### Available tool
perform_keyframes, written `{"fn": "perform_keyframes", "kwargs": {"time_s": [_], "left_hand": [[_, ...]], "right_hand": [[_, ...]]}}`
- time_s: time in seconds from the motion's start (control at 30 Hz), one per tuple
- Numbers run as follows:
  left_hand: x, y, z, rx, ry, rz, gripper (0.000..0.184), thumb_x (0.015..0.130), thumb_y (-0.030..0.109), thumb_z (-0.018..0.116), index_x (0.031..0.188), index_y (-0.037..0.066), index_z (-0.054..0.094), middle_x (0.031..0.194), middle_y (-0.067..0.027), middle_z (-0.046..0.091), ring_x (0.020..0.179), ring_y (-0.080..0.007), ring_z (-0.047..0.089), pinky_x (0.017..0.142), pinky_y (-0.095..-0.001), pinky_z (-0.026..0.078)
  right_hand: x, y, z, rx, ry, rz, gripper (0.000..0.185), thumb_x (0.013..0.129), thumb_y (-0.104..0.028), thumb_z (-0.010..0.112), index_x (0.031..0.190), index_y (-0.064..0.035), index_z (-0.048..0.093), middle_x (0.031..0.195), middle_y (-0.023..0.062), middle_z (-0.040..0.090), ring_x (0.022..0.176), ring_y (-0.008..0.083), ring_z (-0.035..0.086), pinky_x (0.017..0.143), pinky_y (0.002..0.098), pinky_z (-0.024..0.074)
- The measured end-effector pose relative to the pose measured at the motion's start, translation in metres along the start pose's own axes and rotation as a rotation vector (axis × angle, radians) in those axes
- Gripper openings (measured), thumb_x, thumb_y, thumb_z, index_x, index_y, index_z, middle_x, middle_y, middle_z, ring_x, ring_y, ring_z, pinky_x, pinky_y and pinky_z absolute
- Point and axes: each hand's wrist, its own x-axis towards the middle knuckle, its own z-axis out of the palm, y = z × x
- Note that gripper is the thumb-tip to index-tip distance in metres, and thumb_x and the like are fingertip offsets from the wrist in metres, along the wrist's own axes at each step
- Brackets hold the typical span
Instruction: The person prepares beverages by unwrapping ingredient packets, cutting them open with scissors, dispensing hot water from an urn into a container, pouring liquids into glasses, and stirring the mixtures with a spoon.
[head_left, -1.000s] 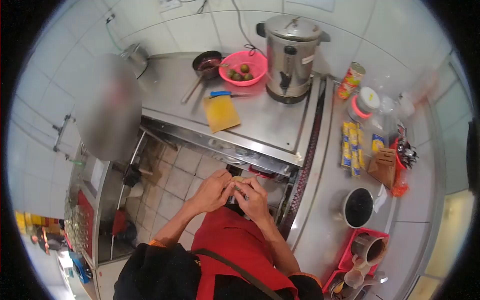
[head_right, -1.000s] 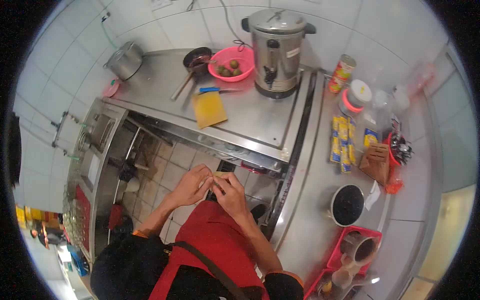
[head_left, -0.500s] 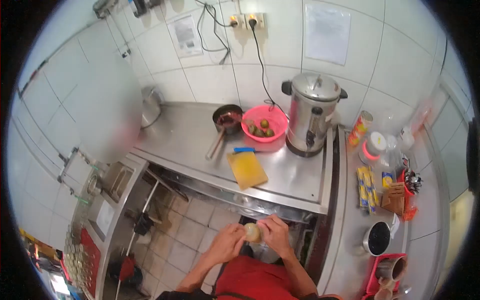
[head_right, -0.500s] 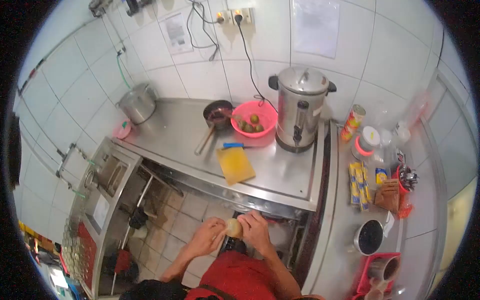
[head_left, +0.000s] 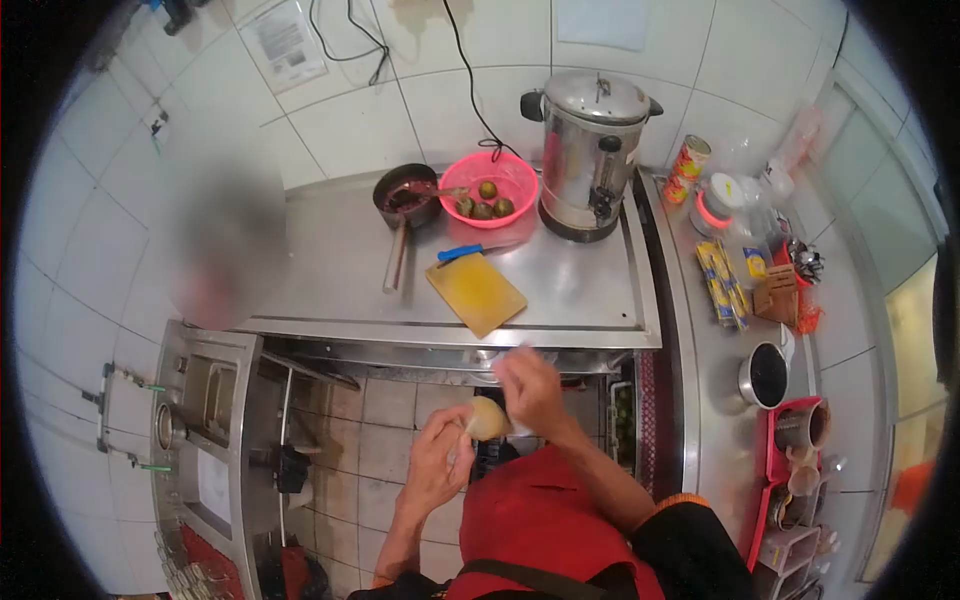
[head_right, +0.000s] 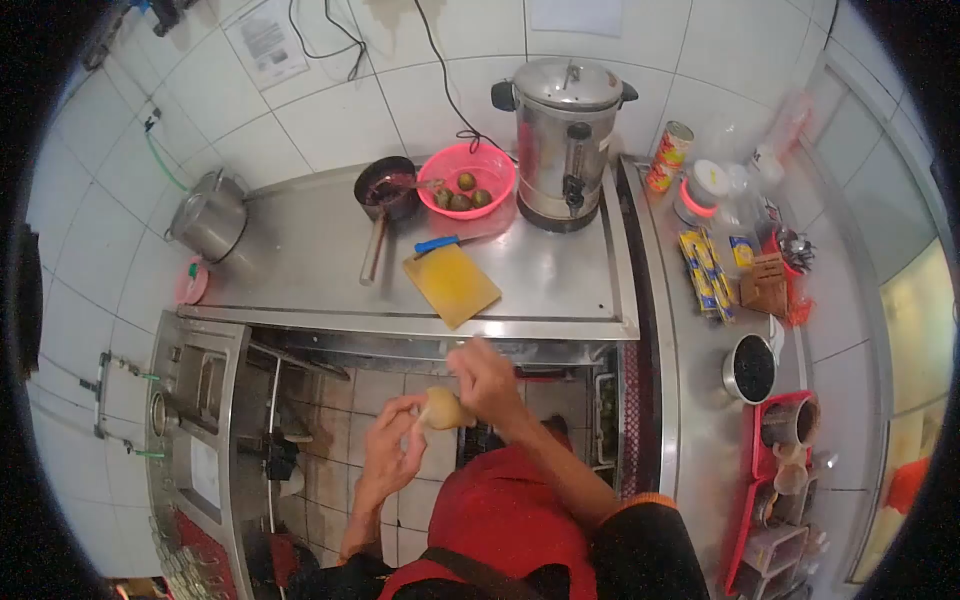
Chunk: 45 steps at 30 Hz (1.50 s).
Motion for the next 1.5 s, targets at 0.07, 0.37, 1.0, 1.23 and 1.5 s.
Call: {"fn": "perform_keyframes", "kwargs": {"time_s": [0.07,0.37,1.0,1.23,1.5], "left_hand": [[-0.001,0.004,-0.01,-0.066,-0.068,-0.055,0.008,0.086,0.0,0.055,0.089,-0.004,0.062,0.114,-0.0189,0.06,0.09,-0.0319,0.063,0.078,-0.0366,0.05],[0.029,-0.003,-0.058,-0.156,-0.08,-0.208,0.022,0.092,0.012,0.052,0.074,0.001,0.054,0.115,-0.0173,0.063,0.083,-0.0203,0.061,0.073,-0.0328,0.048],[-0.137,-0.274,0.074,0.386,-0.068,-0.886,0.028,0.081,0.019,0.057,0.071,-0.007,0.062,0.075,-0.0257,0.062,0.075,-0.0461,0.058,0.074,-0.0497,0.046],[-0.179,-0.277,0.115,0.338,-0.247,-1.236,0.024,0.087,0.017,0.055,0.099,-0.001,0.064,0.113,-0.0243,0.063,0.098,-0.0354,0.064,0.079,-0.0458,0.052],[-0.136,-0.349,0.114,0.132,-0.207,-1.282,0.024,0.087,0.02,0.055,0.096,-0.001,0.064,0.111,-0.0234,0.064,0.096,-0.036,0.064,0.078,-0.0467,0.052]], "right_hand": [[0.027,0.053,-0.02,-0.161,0.122,0.254,0.003,0.085,-0.004,0.064,0.086,-0.0028,0.067,0.075,0.0122,0.061,0.064,0.0263,0.059,0.066,0.0351,0.0486],[0.041,0.043,-0.052,0.279,-0.425,0.427,0.012,0.087,-0.011,0.068,0.09,0.0006,0.069,0.076,0.0033,0.06,0.067,0.01,0.05,0.059,0.0251,0.0398],[0.083,0.145,-0.068,0.162,-0.931,0.186,0.041,0.088,-0.023,0.067,0.126,-0.0084,0.06,0.101,0.0143,0.068,0.088,0.0286,0.066,0.081,0.0386,0.0521],[0.34,0.089,-0.103,-0.134,-0.212,-0.267,0.026,0.083,-0.012,0.069,0.108,-0.0047,0.067,0.093,0.0118,0.068,0.075,0.0219,0.065,0.065,0.0314,0.0521],[0.586,0.124,0.009,-0.299,0.167,-0.491,0.027,0.083,-0.029,0.071,0.099,-0.0069,0.069,0.086,0.0094,0.067,0.071,0.0237,0.065,0.065,0.0356,0.0517]]}}
